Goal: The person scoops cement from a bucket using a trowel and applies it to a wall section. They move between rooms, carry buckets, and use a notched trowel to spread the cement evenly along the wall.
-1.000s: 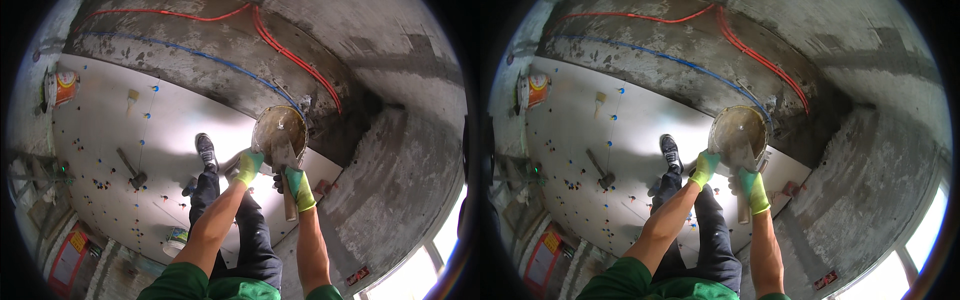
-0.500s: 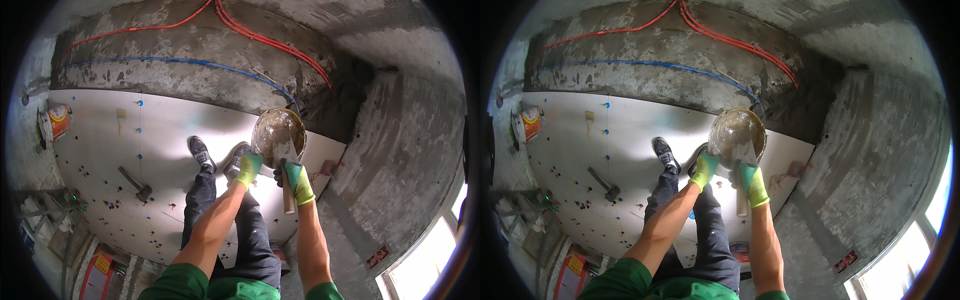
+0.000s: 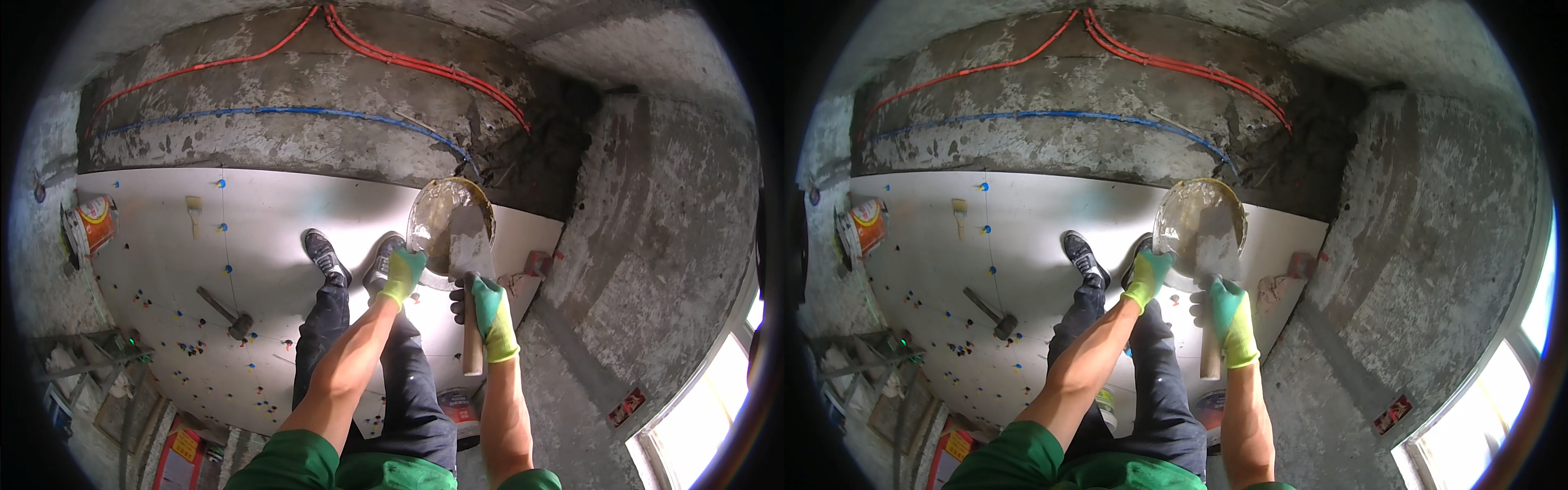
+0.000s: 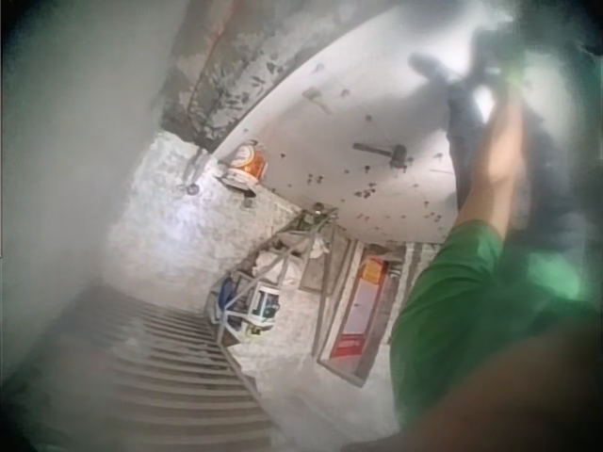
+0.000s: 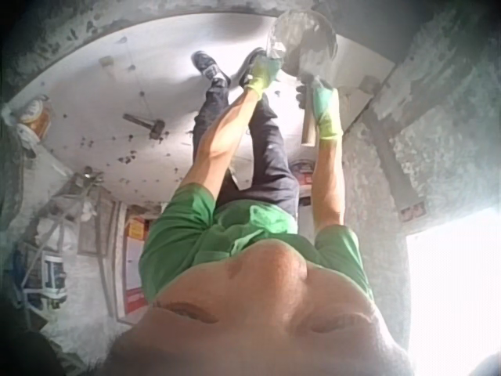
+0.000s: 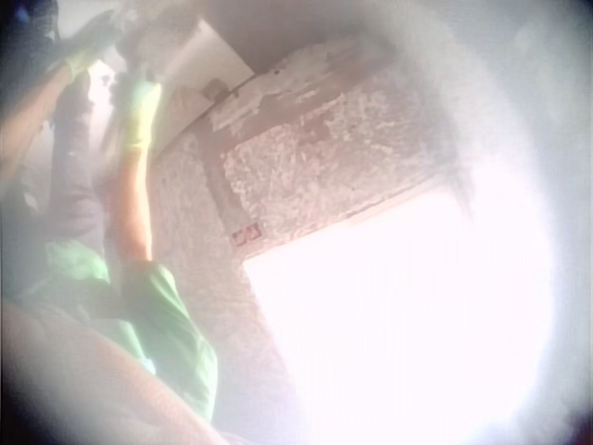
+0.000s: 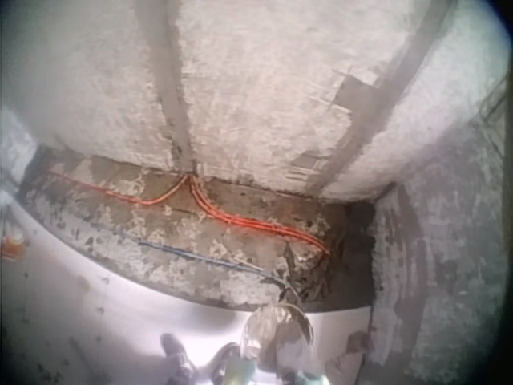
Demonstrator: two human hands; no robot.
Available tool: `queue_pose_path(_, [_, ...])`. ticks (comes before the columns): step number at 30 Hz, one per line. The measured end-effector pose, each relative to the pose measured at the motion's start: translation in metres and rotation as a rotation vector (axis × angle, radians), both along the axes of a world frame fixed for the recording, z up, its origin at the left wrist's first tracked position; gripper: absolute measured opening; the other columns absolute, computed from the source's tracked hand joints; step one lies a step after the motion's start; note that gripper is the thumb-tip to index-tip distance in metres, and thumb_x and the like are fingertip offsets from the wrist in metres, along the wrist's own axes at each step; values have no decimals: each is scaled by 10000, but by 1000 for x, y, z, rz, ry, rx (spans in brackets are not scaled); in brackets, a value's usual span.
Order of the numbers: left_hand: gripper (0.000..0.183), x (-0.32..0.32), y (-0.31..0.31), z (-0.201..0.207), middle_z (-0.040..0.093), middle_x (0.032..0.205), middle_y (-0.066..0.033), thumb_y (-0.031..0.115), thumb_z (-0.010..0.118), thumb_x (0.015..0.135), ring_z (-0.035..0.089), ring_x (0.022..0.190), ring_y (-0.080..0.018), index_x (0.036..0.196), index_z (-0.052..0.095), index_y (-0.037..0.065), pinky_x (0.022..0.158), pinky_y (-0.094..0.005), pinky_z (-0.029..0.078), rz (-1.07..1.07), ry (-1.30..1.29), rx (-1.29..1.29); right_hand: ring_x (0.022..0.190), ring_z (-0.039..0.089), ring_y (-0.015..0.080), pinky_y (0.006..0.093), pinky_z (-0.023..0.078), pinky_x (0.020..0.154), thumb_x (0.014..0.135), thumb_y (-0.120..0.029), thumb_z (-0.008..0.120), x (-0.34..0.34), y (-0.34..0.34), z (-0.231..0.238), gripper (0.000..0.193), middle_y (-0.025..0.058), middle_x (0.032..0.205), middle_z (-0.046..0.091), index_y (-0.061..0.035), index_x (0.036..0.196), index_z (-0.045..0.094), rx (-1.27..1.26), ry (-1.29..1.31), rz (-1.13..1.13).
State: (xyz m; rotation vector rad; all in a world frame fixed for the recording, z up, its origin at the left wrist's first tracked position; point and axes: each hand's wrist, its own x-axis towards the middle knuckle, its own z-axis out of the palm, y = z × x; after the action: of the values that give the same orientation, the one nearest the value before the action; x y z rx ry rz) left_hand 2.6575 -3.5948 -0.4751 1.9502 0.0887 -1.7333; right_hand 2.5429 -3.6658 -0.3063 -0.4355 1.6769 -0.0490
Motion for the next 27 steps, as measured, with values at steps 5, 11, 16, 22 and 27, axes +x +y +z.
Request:
queue_pose_path(5, [195, -6, -1, 5, 633, 706, -19, 137, 664, 769, 567, 684, -123, 885, 691, -18, 620, -301, 448, 100, 30, -42, 574, 575, 164, 291, 484, 503, 955, -300, 509, 2, -8, -37, 386, 100, 759, 641, 69, 956, 620, 54, -90, -54])
queue_pose_path(11, [220, -1, -7, 13, 670, 734, -61, 171, 648, 784, 593, 695, -151, 883, 692, -20, 646, -315, 454, -83, -45, -33, 540, 583, 161, 288, 481, 470, 966, -290, 469, 7, -1, -2, 373, 114, 762, 644, 48, 1015, 620, -79, -38, -22])
queue_pose_path(16, [263, -6, -9, 7, 569, 607, -139, 203, 588, 769, 524, 502, -246, 767, 618, -59, 438, -440, 438, -33, -87, -60, 541, 590, 172, 298, 482, 462, 960, -252, 463, 10, 3, 22, 336, 121, 751, 635, 45, 1003, 613, -141, -13, -29])
queue_pose_path(22, [252, -4, 4, 0, 606, 664, -113, 186, 620, 767, 547, 584, -197, 834, 651, -54, 500, -387, 440, 0, -82, -153, 546, 595, 182, 305, 487, 468, 944, -264, 480, 11, -1, 9, 340, 128, 746, 636, 45, 992, 616, -44, 71, -20])
queue_pose_path(27, [231, -2, 18, -6, 644, 776, -18, 117, 670, 777, 543, 680, -103, 964, 687, -16, 616, -282, 440, 165, 41, -107, 528, 606, 196, 310, 490, 458, 926, -219, 463, 9, -4, 0, 306, 137, 732, 641, 51, 950, 604, -58, 40, 114])
